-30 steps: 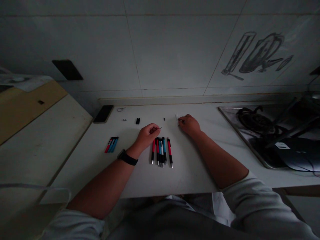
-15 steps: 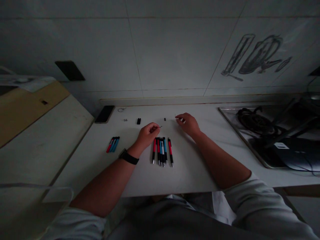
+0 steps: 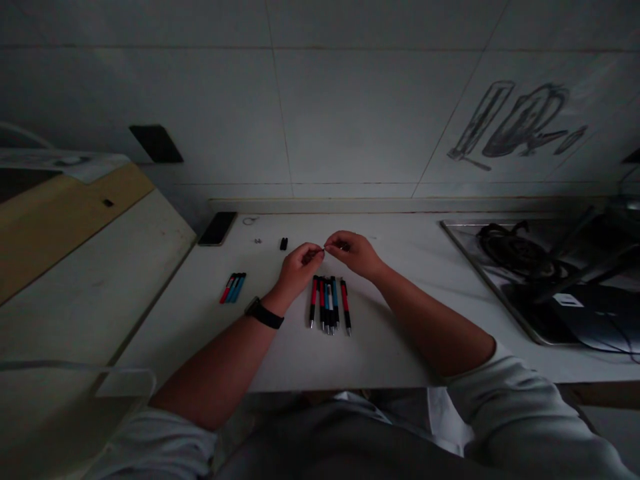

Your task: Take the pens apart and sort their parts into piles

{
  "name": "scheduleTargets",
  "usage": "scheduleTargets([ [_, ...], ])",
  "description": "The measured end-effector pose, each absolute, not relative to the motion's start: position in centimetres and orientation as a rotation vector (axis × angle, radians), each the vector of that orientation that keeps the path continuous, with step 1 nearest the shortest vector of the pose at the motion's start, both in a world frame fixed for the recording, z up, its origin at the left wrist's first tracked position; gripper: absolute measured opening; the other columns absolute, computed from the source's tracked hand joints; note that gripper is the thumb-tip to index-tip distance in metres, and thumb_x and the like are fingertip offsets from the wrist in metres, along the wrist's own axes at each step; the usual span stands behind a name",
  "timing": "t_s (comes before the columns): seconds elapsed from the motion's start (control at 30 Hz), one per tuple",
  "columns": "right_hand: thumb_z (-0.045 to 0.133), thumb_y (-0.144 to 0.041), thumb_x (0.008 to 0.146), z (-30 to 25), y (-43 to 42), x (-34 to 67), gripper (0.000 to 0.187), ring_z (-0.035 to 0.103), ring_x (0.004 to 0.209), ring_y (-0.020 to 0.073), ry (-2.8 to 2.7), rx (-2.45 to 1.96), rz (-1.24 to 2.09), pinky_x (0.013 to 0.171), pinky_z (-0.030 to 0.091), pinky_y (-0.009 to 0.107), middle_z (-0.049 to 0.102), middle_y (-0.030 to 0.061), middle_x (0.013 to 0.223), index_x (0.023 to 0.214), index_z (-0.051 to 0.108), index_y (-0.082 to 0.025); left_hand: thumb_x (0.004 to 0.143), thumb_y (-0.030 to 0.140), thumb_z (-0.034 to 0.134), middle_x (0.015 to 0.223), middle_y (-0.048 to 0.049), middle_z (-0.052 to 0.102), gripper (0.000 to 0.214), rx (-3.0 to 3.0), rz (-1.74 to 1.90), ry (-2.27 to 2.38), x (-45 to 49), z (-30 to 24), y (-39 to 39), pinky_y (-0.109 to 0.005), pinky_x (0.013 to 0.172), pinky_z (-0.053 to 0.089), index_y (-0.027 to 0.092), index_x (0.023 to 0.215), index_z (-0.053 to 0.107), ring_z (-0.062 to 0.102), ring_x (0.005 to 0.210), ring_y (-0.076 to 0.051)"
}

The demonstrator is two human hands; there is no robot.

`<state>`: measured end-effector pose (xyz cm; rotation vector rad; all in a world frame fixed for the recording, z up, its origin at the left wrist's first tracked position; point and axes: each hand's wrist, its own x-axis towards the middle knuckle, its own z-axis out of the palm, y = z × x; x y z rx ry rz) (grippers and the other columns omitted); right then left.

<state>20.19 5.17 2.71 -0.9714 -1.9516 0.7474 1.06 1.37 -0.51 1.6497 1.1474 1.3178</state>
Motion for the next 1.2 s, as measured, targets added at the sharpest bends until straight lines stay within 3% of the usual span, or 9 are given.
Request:
scheduleTargets([
  [0.2, 0.065, -0.029, 0.091, 3.5, 10.0, 22.5, 0.013, 0.066, 0.081, 0.0178, -2.019, -1.307, 0.43, 0.081, 0.049, 0.03, 0.076, 0.0043, 0.093, 0.093, 0.076, -0.022, 0.092, 0.042, 0.067, 0.088, -0.0033, 0.071, 0.024, 1.602, 1.366, 1.246, 0.5, -1.5, 2.1, -0.027, 0.075, 0.05, 0.019, 0.098, 0.07, 0.064, 0.081, -0.016],
  [0.4, 0.066, -0.023, 0.091, 0.5, 13.6, 23.2, 0.015, 0.067, 0.099, 0.0228, -2.239, -1.645, 0.245, 0.09, 0.049, 0.033, 0.075, 0.0096, 0.106, 0.096, 0.08, -0.022, 0.092, 0.046, 0.066, 0.088, -0.0033, 0.071, 0.028, 1.577, 1.336, 1.278, 0.2, -2.0, 2.5, -0.027, 0.074, 0.051, 0.019, 0.098, 0.069, 0.065, 0.081, -0.016],
  [0.8, 0.06, -0.027, 0.094, -1.3, 13.8, 22.4, 0.024, 0.066, 0.102, 0.0249, -2.287, -1.713, 0.212, 0.088, 0.051, 0.035, 0.072, 0.0127, 0.115, 0.107, 0.08, -0.025, 0.092, 0.043, 0.066, 0.09, -0.0041, 0.071, 0.025, 1.569, 1.324, 1.265, 0.1, -1.8, 2.4, -0.028, 0.074, 0.052, 0.019, 0.098, 0.069, 0.065, 0.084, -0.016],
  [1.2, 0.067, -0.028, 0.09, 0.1, 12.4, 22.8, 0.02, 0.066, 0.102, 0.0264, -2.316, -1.749, 0.199, 0.089, 0.049, 0.037, 0.072, 0.0125, 0.115, 0.105, 0.08, -0.024, 0.091, 0.042, 0.066, 0.088, -0.0042, 0.071, 0.024, 1.552, 1.355, 1.265, 0.0, -1.6, 2.5, -0.029, 0.075, 0.052, 0.019, 0.097, 0.069, 0.064, 0.081, -0.016],
])
